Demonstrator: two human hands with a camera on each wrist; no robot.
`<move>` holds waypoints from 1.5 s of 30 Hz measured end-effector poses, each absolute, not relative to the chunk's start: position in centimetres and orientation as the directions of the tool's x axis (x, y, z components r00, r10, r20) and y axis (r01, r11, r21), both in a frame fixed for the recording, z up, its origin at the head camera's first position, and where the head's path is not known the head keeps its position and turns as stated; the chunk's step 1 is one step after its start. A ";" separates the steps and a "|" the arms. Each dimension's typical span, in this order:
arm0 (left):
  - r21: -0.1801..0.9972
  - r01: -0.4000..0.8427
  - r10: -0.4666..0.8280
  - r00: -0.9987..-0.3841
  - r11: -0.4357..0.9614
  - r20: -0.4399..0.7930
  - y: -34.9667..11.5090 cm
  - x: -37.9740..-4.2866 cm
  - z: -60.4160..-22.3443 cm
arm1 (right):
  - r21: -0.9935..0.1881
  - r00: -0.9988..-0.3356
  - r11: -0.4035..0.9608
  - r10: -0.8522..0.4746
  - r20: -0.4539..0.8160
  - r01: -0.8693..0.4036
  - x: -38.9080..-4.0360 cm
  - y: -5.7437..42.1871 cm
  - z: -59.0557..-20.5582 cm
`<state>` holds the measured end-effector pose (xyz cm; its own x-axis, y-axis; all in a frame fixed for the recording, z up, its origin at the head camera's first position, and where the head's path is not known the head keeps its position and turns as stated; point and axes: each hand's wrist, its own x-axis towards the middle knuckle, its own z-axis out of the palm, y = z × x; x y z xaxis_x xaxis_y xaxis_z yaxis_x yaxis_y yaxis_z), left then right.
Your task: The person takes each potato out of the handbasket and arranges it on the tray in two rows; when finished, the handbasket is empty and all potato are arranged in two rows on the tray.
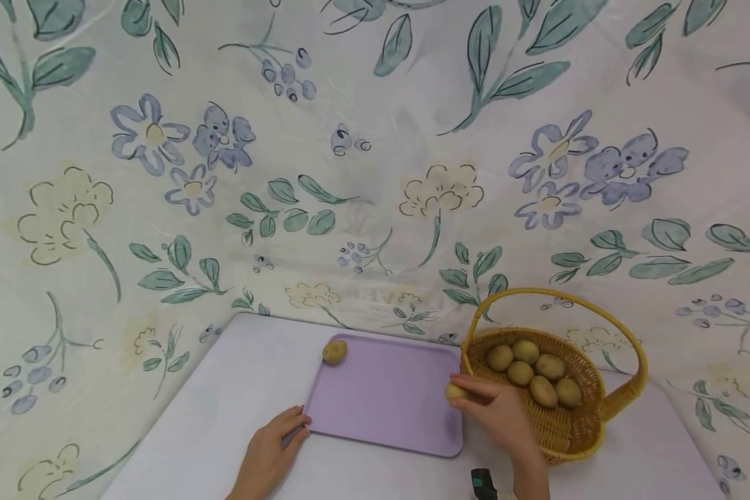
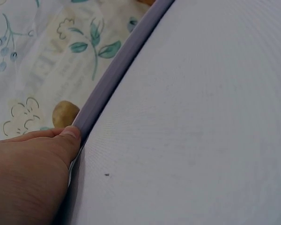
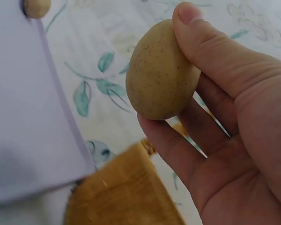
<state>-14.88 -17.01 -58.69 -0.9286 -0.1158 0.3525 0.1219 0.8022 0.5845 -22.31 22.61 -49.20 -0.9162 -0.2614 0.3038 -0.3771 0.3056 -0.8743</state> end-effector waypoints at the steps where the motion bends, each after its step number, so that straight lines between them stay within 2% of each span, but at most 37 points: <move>1: 0.586 0.124 -0.115 -0.928 0.801 0.354 -17.0 -14.9 -58.7 | -0.878 -0.911 0.286 -0.272 0.310 -0.384 -22.5 22.3 -49.3; 13: 0.577 0.133 -0.110 -0.924 0.806 0.367 -17.0 -14.9 -58.7 | -0.911 -0.897 0.192 -0.335 0.288 -0.364 -23.7 18.0 -50.6; 21: 0.569 0.125 -0.113 -0.924 0.813 0.365 -17.1 -14.8 -58.8 | -0.943 -0.916 0.206 -0.360 0.175 -0.261 -23.8 14.5 -50.9; 45: 0.577 0.114 -0.119 -0.929 0.809 0.351 -17.0 -15.0 -58.7 | -0.942 -0.887 0.169 -0.418 0.198 -0.290 -25.0 6.2 -50.8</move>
